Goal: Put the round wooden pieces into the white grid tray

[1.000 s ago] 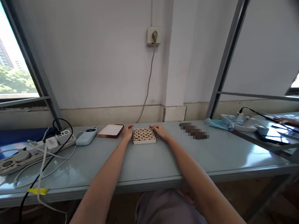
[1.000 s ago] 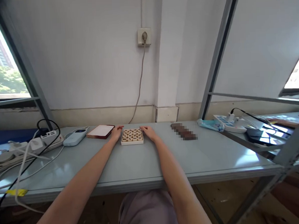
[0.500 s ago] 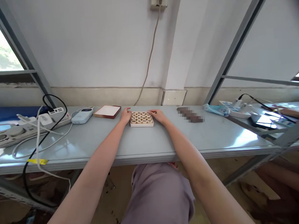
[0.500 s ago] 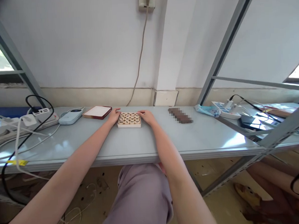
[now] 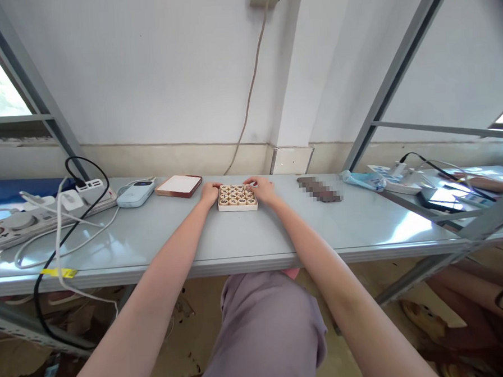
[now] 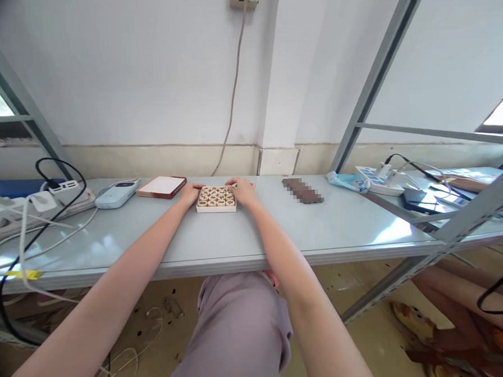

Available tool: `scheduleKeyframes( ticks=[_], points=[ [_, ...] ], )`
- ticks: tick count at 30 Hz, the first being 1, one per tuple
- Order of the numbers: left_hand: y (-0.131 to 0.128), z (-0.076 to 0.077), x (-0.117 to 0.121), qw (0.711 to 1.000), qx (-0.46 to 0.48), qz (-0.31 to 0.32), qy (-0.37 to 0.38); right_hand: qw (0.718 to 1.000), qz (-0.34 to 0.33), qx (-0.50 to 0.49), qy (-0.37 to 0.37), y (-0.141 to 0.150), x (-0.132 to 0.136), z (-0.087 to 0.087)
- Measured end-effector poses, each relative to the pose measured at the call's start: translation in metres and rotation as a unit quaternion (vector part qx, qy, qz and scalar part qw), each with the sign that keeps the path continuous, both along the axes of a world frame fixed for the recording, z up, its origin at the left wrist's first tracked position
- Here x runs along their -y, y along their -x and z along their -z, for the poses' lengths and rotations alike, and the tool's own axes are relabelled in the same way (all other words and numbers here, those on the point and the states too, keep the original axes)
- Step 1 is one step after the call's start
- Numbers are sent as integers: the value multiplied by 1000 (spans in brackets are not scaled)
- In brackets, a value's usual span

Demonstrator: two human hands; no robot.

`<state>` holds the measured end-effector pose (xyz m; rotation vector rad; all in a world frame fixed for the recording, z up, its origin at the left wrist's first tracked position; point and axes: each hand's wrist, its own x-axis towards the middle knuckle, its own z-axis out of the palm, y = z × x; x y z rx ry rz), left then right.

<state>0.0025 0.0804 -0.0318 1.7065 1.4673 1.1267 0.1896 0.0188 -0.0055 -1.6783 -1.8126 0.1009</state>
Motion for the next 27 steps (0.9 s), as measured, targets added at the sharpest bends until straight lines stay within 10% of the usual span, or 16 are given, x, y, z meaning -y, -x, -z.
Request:
scheduleKeyframes(
  ticks=[10, 18, 27],
  points=[
    [0, 4, -5, 1000, -7, 5, 5, 987, 92, -134, -19, -15, -7, -4],
    [1, 5, -4, 1000, -21, 8, -1, 996, 73, -13, 59, -33, -7, 6],
    [1, 5, -3, 999, -33, 16, -1, 970, 224, 80, 60, -49, -1, 12]
  ],
)
